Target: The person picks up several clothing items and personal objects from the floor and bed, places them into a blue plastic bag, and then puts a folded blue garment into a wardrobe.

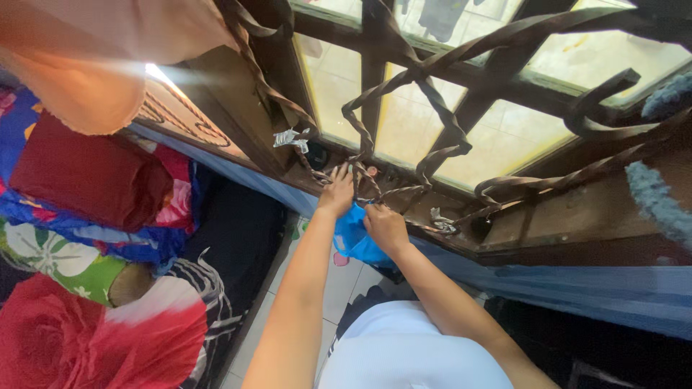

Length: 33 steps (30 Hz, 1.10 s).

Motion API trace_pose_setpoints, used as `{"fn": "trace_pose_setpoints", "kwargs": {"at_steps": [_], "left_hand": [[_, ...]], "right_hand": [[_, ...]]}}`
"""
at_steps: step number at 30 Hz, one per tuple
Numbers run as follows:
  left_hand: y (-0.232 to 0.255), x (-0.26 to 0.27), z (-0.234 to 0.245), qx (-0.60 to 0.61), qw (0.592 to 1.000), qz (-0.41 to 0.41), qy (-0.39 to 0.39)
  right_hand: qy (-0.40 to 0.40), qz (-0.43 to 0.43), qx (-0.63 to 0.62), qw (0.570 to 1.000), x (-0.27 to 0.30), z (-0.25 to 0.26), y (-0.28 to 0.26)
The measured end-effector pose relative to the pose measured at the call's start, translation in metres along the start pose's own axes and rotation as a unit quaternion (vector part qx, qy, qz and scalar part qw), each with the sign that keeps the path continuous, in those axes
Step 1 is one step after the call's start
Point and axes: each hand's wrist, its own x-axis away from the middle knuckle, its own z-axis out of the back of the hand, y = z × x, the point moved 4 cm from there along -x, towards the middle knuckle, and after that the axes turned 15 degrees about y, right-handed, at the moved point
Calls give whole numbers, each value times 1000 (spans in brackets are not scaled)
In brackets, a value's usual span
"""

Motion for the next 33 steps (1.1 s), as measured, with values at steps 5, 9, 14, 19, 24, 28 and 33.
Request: {"fn": "trace_pose_setpoints", "kwargs": {"at_steps": [5,9,14,19,24,28,33], "left_hand": [[1,8,25,73,988,134,-7],[-1,22,30,42,988,138,63],[15,44,56,79,981,106,144],[35,71,103,143,953,189,189],[44,100,148,198,906,270,259],[52,118,186,230,868,297,323],[71,139,225,225,824,356,380]], "right_hand": [[8,5,-4,1000,0,-4,0],[11,3,-11,1000,-2,-5,-1],[15,-37,-31,999,-8,0,-5],[-6,-72,-45,996,-13,-1,-9],[52,-83,-165,982,-22,1,-24],[-50,-141,-210,966,-37,1,-42],[-90,-159,-321,929,-39,5,-72]]}}
